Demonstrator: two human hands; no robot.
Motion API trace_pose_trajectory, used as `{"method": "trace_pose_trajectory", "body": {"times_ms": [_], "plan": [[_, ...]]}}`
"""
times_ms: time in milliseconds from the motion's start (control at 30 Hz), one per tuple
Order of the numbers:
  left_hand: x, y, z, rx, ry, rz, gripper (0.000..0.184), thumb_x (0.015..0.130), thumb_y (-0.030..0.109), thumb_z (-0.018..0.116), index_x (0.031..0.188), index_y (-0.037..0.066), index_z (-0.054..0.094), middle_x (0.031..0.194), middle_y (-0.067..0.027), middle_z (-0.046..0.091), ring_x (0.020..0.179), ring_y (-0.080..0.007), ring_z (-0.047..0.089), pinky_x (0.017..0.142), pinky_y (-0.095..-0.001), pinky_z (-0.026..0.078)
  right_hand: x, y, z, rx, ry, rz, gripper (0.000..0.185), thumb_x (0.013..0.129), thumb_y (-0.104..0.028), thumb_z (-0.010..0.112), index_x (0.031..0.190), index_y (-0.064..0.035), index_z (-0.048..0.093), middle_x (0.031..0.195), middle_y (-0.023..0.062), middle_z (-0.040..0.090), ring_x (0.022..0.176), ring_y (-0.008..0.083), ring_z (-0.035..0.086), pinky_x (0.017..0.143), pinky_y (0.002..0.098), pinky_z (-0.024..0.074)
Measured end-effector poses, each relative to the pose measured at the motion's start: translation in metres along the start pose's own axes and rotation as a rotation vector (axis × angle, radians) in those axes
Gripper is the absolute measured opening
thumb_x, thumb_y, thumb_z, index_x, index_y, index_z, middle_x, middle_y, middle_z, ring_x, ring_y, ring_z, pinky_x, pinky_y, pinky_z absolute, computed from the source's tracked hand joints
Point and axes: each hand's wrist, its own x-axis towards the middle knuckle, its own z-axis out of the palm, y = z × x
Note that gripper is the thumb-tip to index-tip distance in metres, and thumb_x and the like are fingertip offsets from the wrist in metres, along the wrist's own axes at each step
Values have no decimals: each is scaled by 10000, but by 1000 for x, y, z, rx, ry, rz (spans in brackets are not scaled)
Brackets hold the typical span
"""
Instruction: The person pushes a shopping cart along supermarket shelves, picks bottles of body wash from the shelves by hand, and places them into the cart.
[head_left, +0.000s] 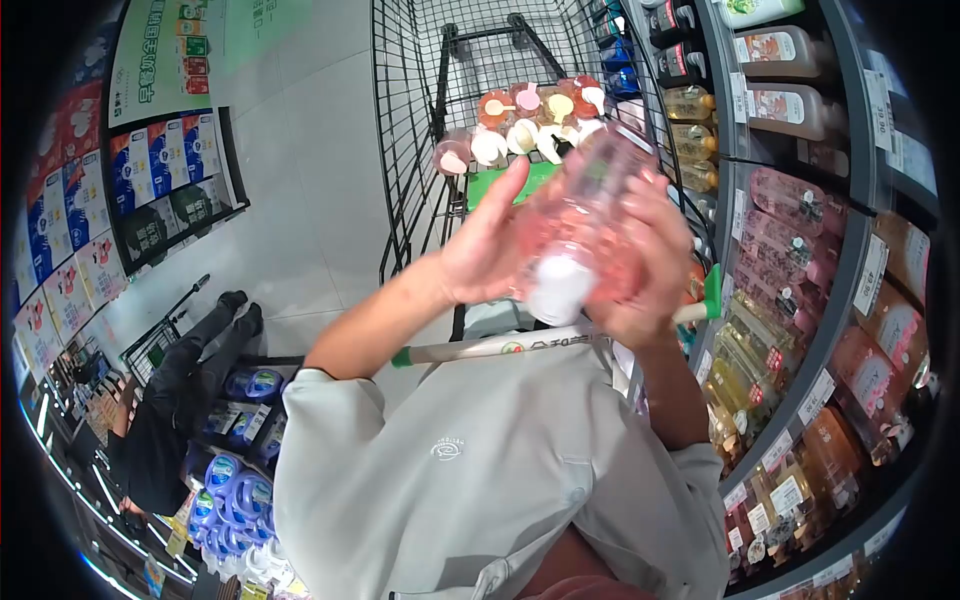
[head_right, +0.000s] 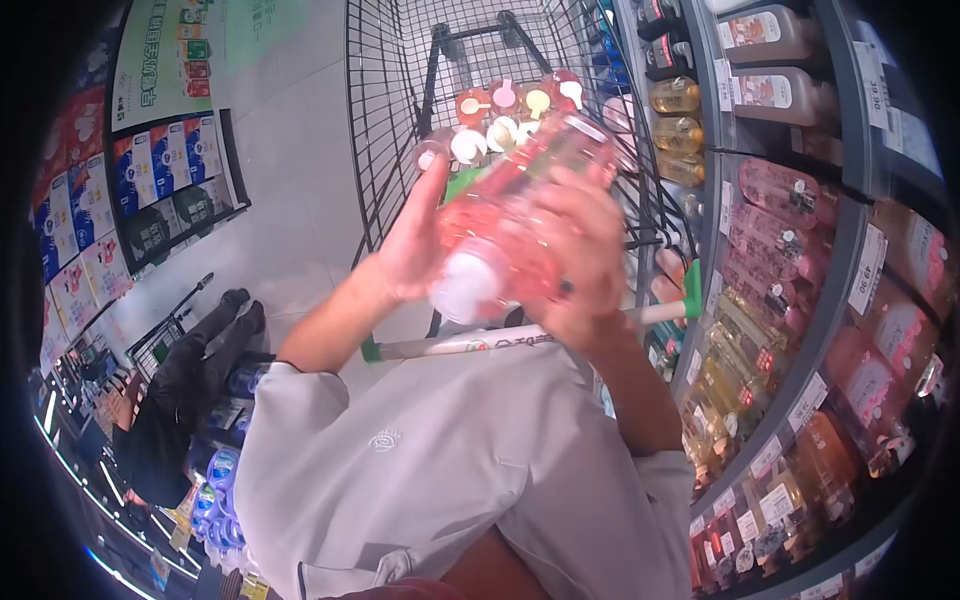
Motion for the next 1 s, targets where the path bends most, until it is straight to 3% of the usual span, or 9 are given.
{"method": "trace_pose_trajectory", "body": {"times_ms": [100, 167, 233, 333, 400, 700, 733, 767, 1000], "plan": [[-5, 9, -20, -391, -300, 163, 660, 1014, 546, 495, 1471, 70, 497, 1406, -159, 611, 1253, -310, 630, 1056, -463, 529, 14, 1, 33, -92, -119, 92, 765, 690, 3, 847, 1401, -100, 583, 1434, 162, 520, 1431, 462, 411, 1166, 572, 375], [13, 29, -42, -148, 73, 251, 610, 1002, 495, 484, 1422, 55, 531, 1277, -147, 682, 1108, -281, 709, 857, -453, 643, 20, -8, 29, -149, -177, 202, 841, 669, 17, 871, 1440, -108, 560, 1472, 165, 487, 1452, 464, 373, 1174, 547, 370], [40, 69, -84, 162, 316, 283, 539, 1004, 414, 524, 1393, 41, 539, 1271, -174, 680, 1158, -287, 689, 974, -448, 599, 3, -2, 15, -124, -207, 274, 770, 728, -12, 858, 1436, -91, 565, 1499, 168, 468, 1437, 443, 405, 1166, 521, 385], [111, 116, -180, 476, 602, 313, 866, 897, 274, 735, 1527, 88, 170, 1385, -197, 526, 1097, -391, 686, 776, -658, 606, -34, 9, -11, -101, -324, 605, 569, 834, -67, 802, 1371, -62, 612, 1517, 176, 464, 1383, 378, 494, 1146, 460, 416], [148, 130, -196, 546, 984, 287, 717, 895, 238, 739, 1438, 26, 321, 1229, -201, 607, 940, -363, 727, 681, -579, 636, -54, 5, -27, -98, -310, 701, 550, 839, -59, 797, 1359, -56, 616, 1509, 173, 475, 1368, 372, 512, 1134, 454, 428], [251, 167, -413, 1136, 824, 42, 540, 860, 425, 811, 992, -95, 749, 1025, -188, 748, 809, -271, 717, 604, -403, 588, -110, -11, -50, -254, -43, 934, 421, 862, -53, 764, 1267, -14, 656, 1373, 151, 606, 1285, 332, 592, 1087, 413, 457], [222, 150, -305, 1003, 830, -5, 529, 838, 377, 856, 968, -121, 732, 967, -176, 743, 774, -238, 707, 614, -385, 584, -114, -14, -48, -256, -9, 951, 404, 868, -83, 766, 1257, -35, 665, 1386, 139, 599, 1290, 332, 586, 1089, 411, 455], [271, 163, -416, 555, 653, -63, 480, 819, 312, 890, 959, -117, 723, 919, -155, 730, 756, -217, 697, 613, -373, 574, -122, -14, -45, -228, 24, 970, 398, 871, -94, 766, 1255, -57, 668, 1403, 126, 587, 1305, 328, 571, 1093, 408, 450], [230, 184, -355, 1445, 824, 149, 755, 883, 454, 738, 1328, -139, 594, 1252, -251, 694, 1095, -291, 699, 958, -356, 526, -148, -4, -25, -713, 75, 705, 285, 879, -198, 722, 1144, -96, 709, 1267, 70, 635, 1192, 260, 602, 1119, 549, 346]]}}
